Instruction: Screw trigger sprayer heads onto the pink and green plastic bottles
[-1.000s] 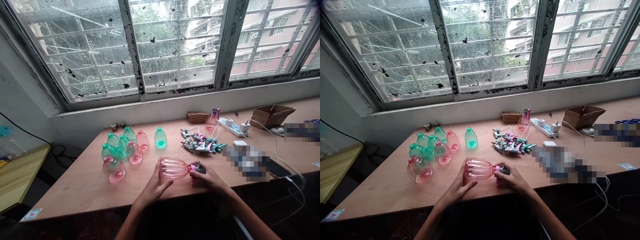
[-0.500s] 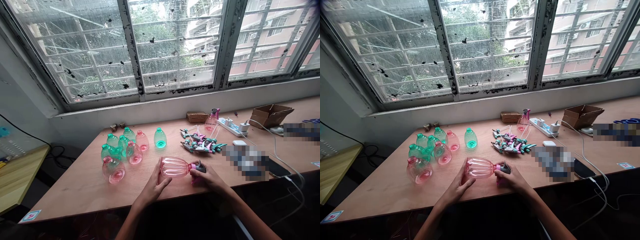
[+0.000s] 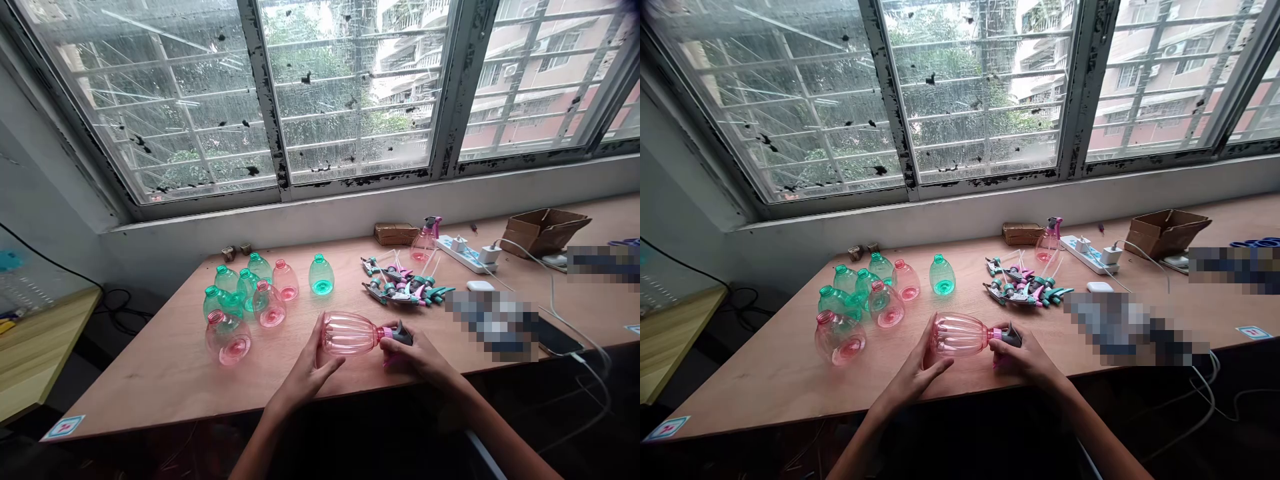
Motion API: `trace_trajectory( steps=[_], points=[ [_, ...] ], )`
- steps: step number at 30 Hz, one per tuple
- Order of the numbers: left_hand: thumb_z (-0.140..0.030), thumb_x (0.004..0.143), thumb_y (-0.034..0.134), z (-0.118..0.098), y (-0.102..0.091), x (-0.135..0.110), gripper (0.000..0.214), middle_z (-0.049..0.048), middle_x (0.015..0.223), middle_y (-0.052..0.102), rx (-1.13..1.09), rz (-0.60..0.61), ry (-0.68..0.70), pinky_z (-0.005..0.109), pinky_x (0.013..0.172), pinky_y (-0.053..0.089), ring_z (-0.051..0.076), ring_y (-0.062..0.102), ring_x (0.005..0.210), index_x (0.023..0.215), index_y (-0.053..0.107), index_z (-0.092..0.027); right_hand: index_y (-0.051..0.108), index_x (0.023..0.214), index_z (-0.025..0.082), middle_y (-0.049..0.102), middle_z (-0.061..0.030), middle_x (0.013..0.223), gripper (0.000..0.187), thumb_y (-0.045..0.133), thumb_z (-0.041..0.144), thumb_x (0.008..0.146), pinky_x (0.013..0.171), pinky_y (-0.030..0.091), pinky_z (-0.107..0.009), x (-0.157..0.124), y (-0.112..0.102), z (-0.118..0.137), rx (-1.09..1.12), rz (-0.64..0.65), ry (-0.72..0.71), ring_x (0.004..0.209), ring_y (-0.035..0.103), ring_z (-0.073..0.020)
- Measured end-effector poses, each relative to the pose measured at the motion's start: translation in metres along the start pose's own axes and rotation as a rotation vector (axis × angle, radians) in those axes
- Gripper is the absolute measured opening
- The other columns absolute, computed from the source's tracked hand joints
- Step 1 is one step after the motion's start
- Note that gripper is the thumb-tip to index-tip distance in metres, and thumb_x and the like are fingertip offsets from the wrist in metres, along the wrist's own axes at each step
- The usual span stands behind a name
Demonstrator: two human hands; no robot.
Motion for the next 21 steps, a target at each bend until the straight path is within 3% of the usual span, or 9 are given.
trace_trajectory(
  steps=[5, 10, 16, 21],
  points=[
    [-0.036, 0.088, 0.064, -0.002, 0.0024, -0.0013, 0.087, 0.0099, 0.16, 0.022, -0.073, 0.019, 0.0, 0.048, 0.123, 0.011, 0.028, 0.019, 0.149, 0.153, 0.006, -0.028, 0.058, 0.103, 0.016, 0.069, -0.0022, 0.069, 0.044, 0.075, 0.048, 0.078, 0.061, 0.055, -0.033, -0.0006, 0.0005, -0.0004, -0.02, 0.009, 0.009, 0.062, 0.066, -0.0195],
    [-0.038, 0.086, 0.067, -0.0001, 0.0019, -0.0006, 0.086, 0.0117, 0.157, 0.03, -0.117, 0.009, -0.021, 0.05, 0.122, 0.017, 0.03, 0.027, 0.146, 0.152, 0.012, -0.027, 0.058, 0.104, 0.016, 0.069, -0.0023, 0.069, 0.044, 0.075, 0.048, 0.079, 0.062, 0.055, -0.033, -0.0012, 0.0008, 0.0001, -0.021, 0.012, 0.01, 0.062, 0.065, -0.0194],
    [-0.04, 0.088, 0.064, 0.0029, 0.0014, 0.0006, 0.082, 0.0088, 0.158, 0.031, -0.068, 0.015, -0.018, 0.047, 0.122, 0.016, 0.029, 0.023, 0.148, 0.153, 0.017, -0.026, 0.059, 0.102, 0.017, 0.069, -0.0018, 0.069, 0.044, 0.075, 0.049, 0.078, 0.062, 0.054, -0.033, 0.0003, -0.0004, -0.0012, -0.017, 0.007, 0.005, 0.061, 0.065, -0.0194],
    [-0.039, 0.088, 0.063, 0.003, 0.0008, -0.0003, 0.085, 0.0045, 0.162, 0.02, -0.035, 0.016, 0.0, 0.047, 0.123, 0.009, 0.027, 0.016, 0.149, 0.154, 0.01, -0.031, 0.059, 0.101, 0.017, 0.069, -0.0019, 0.069, 0.043, 0.075, 0.05, 0.078, 0.063, 0.054, -0.033, 0.0001, -0.0001, -0.0012, -0.01, 0.011, 0.0, 0.063, 0.065, -0.0196]
  ],
)
Point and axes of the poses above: each hand's wrist, its own x-axis towards the middle knuckle, its own y-axis out of the palm, z = x × y, the point moved 10 cm from there along x, towards the middle knuckle
